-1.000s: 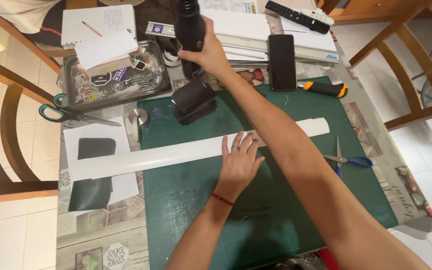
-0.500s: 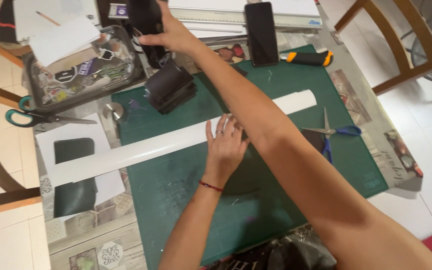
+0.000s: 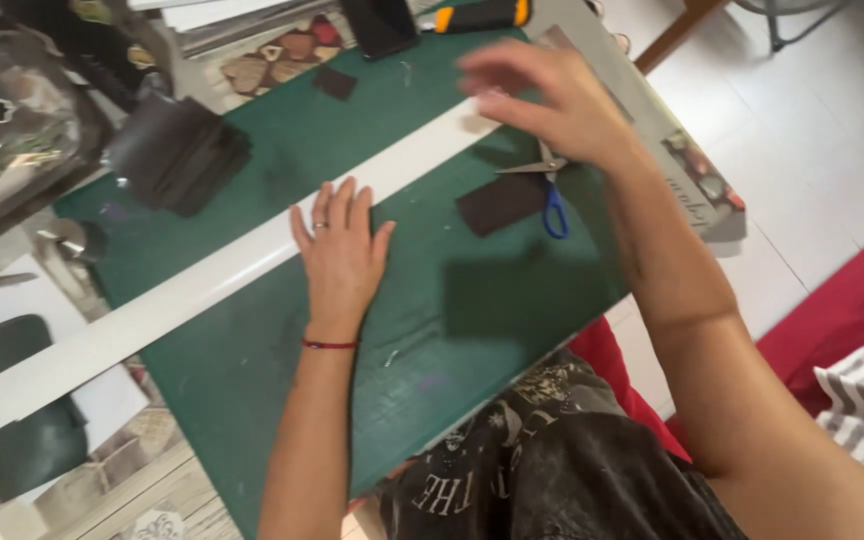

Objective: Folding and cutting a long black strip into smaller segments using scissors on a cutting mat.

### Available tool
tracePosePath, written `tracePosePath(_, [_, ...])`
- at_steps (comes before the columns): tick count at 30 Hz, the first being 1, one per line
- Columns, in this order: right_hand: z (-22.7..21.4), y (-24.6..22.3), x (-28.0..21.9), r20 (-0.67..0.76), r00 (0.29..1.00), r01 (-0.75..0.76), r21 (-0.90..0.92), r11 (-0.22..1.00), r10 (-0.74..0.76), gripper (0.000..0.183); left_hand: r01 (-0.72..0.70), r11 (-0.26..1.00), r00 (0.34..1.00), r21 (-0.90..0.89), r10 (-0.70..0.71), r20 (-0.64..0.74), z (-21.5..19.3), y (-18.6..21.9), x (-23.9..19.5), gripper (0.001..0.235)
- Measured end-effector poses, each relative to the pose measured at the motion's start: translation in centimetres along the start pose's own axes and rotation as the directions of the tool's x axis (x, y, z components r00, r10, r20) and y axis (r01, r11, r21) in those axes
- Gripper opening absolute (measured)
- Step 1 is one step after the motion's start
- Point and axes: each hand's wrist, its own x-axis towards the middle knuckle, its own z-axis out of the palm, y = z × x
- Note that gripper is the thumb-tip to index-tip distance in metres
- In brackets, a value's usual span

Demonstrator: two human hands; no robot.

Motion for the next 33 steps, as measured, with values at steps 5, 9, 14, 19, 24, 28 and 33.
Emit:
tracePosePath(5, [0.6,6.5,-14.1,-0.157,0.967,-0.239,-0.277,0.931,0.201,0.036,-0.004,0.999,1.0,-0.045,0.006,0.03,0.2,0.1,-0.2,0.052])
tracePosePath(9, [3.8,8.2,-19.1,-0.253,0.934,-0.353,-0.524,0.775,0.254,0.087,0.0,0.999,0.999,-0.033,0.001,0.036,0.6,0.3,-0.4,0.054])
tracePosePath(14, [5.4,8.0,-19.8,-0.203,0.831,-0.542,-0.506,0.671,0.519,0.093,-0.002,0.998,0.999,-0.056,0.004,0.038,-0.3,1.7,-0.3,0.049])
tracePosePath(19, [5.6,10.7,-21.2,-0.325,0.835,-0.54,-0.634,0.553,0.444,0.07,-0.055,0.997,0.995,-0.052,0.059,0.08,1.1,4.4,-0.1,0.052])
tracePosePath(24, [5.9,11.7,-21.9,-0.386,0.815,-0.568,-0.681,0.462,0.432,0.055,-0.051,0.999,0.997,-0.016,0.052,0.057,4.7,7.9,1.4,0.069])
tracePosePath(28, [7.6,10.0,-20.0,-0.389,0.886,-0.464,-0.74,0.487,0.253,0.048,-0.028,0.998,0.995,-0.052,0.033,0.099,4.1,10.5,3.0,0.067])
tracePosePath(33, [11.2,7.7,-16.4,-0.314,0.904,-0.427,-0.69,0.584,0.29,0.06,-0.015,0.993,0.99,-0.119,0.032,0.14,3.1,11.6,2.4,0.055])
